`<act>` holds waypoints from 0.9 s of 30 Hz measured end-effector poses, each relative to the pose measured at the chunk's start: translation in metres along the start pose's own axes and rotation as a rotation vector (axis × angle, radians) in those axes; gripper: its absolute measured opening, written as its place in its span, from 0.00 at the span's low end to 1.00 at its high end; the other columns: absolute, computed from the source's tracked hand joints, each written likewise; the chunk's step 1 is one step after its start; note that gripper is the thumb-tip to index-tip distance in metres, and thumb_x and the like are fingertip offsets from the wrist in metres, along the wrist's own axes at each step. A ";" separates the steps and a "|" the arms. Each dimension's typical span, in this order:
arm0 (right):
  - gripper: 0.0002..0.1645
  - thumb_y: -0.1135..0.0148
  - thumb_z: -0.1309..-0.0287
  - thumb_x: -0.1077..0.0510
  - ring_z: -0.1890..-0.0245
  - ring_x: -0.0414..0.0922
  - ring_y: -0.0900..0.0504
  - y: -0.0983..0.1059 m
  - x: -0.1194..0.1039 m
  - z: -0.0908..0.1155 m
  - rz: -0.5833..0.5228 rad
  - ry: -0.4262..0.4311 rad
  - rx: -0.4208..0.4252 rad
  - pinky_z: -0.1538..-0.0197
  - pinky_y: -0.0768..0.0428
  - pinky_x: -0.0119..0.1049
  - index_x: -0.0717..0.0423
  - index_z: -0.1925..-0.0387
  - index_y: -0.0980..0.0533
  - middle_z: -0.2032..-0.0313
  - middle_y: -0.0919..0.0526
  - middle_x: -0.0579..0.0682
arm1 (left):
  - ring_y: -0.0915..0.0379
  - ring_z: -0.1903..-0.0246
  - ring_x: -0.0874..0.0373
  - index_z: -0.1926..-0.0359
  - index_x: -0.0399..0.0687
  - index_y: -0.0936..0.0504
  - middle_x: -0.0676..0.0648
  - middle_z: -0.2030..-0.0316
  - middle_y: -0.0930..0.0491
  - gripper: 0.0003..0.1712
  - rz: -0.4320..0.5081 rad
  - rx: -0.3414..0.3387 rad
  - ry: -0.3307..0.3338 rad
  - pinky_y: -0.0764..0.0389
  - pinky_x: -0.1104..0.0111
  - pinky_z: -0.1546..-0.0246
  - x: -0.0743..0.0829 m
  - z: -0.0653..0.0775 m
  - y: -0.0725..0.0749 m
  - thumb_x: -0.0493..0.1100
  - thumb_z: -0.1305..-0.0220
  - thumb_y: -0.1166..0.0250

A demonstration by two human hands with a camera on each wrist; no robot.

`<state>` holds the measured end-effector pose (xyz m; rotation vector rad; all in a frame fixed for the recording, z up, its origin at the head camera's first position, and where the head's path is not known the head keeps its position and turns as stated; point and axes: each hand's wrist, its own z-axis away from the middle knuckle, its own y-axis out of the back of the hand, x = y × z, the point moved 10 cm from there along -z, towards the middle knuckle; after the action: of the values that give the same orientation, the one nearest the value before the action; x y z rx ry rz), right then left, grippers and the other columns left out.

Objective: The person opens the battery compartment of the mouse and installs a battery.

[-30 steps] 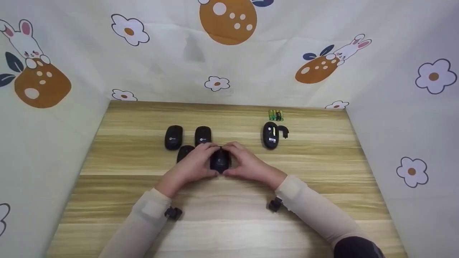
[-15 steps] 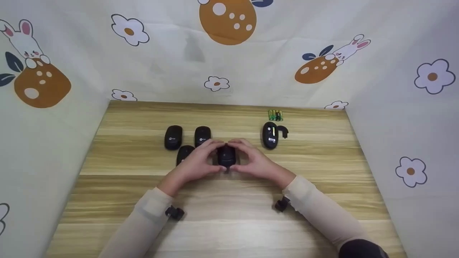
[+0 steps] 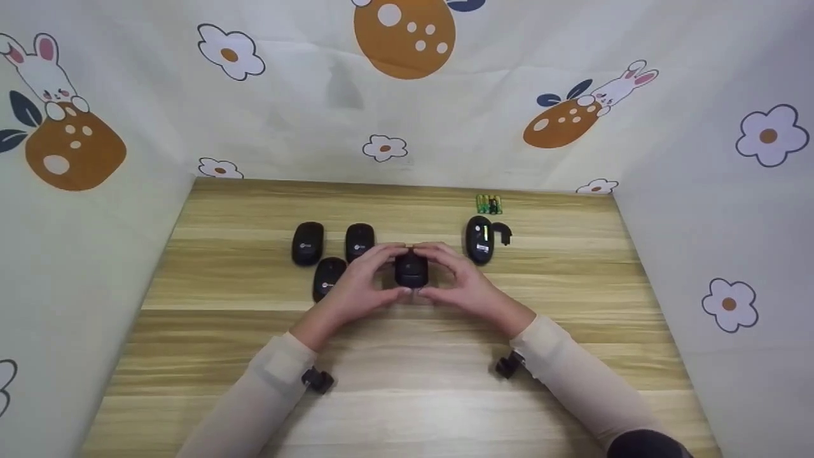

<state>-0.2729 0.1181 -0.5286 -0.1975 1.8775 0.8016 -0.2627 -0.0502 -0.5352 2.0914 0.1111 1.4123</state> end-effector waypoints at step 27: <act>0.35 0.21 0.41 0.70 0.30 0.58 0.19 0.021 -0.017 0.007 -0.002 0.171 0.203 0.23 0.25 0.45 0.64 0.32 0.19 0.33 0.16 0.59 | 0.22 0.29 0.46 0.29 0.44 0.17 0.41 0.29 0.19 0.36 0.212 0.128 -0.089 0.16 0.66 0.36 0.016 -0.011 -0.004 0.39 0.36 0.17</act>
<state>-0.2705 0.1349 -0.5065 -0.1439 2.1056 0.6026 -0.2639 -0.0359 -0.5211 2.3246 -0.0598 1.4648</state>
